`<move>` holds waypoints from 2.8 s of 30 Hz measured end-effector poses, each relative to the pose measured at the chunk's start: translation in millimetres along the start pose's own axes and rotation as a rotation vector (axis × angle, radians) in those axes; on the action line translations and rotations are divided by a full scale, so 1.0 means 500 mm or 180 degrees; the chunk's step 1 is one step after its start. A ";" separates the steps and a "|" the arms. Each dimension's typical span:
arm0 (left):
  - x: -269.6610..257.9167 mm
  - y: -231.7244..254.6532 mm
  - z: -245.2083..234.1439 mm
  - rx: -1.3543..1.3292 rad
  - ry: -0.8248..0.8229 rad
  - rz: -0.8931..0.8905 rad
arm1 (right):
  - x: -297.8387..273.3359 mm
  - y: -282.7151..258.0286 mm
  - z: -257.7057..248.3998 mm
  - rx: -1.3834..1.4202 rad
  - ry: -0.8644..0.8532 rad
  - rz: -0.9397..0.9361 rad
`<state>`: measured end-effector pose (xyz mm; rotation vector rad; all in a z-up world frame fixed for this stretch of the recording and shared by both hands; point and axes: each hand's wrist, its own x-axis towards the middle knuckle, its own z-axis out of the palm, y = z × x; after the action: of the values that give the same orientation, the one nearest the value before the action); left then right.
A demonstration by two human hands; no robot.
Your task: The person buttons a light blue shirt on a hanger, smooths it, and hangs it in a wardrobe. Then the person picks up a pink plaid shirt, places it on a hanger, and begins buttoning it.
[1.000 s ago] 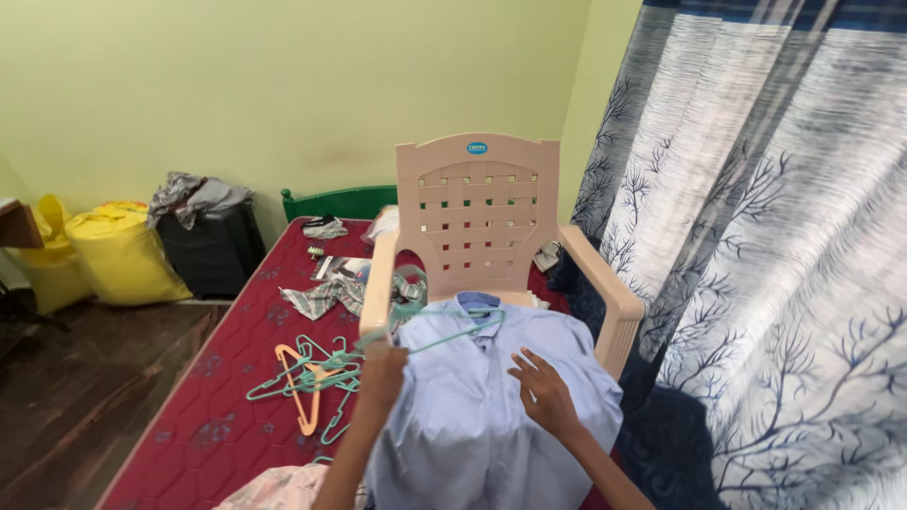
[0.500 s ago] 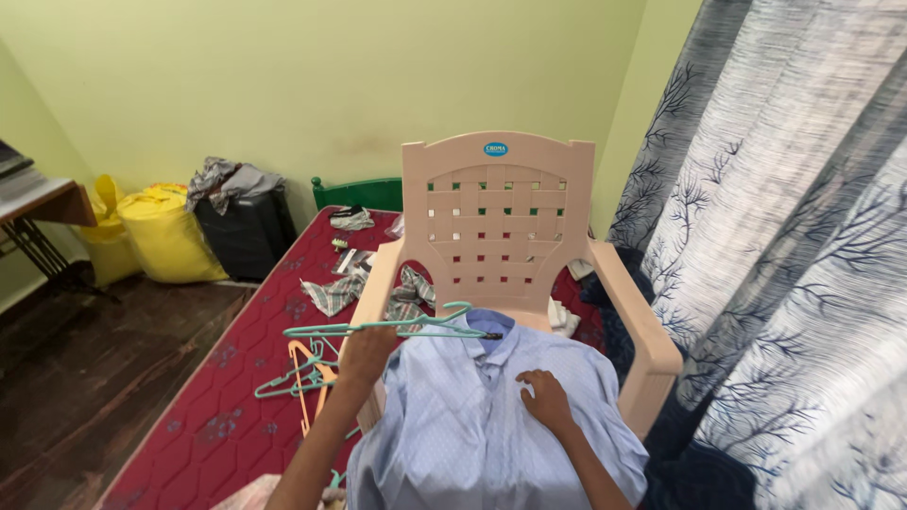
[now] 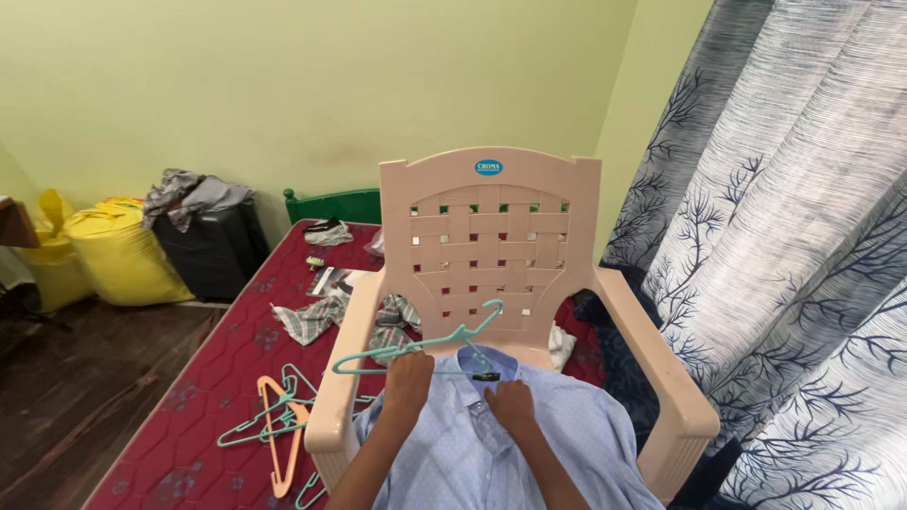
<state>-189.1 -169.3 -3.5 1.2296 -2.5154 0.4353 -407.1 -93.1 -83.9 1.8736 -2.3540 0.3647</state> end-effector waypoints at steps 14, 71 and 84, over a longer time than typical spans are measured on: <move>0.042 0.195 0.229 -0.1376 -0.0271 -0.0156 | -0.003 0.121 -0.096 0.1987 0.0626 0.0132; -0.031 0.221 0.210 -0.2354 -0.1208 -0.1912 | -0.036 0.089 0.036 0.1796 0.0829 0.1266; 0.000 0.176 0.322 -0.3848 -0.2185 -0.1597 | -0.044 0.127 0.013 0.1985 0.0732 0.0970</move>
<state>-281.8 -181.5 -161.4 1.4123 -2.0047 -1.5879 -463.1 -60.9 -102.8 1.5245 -2.5394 1.3999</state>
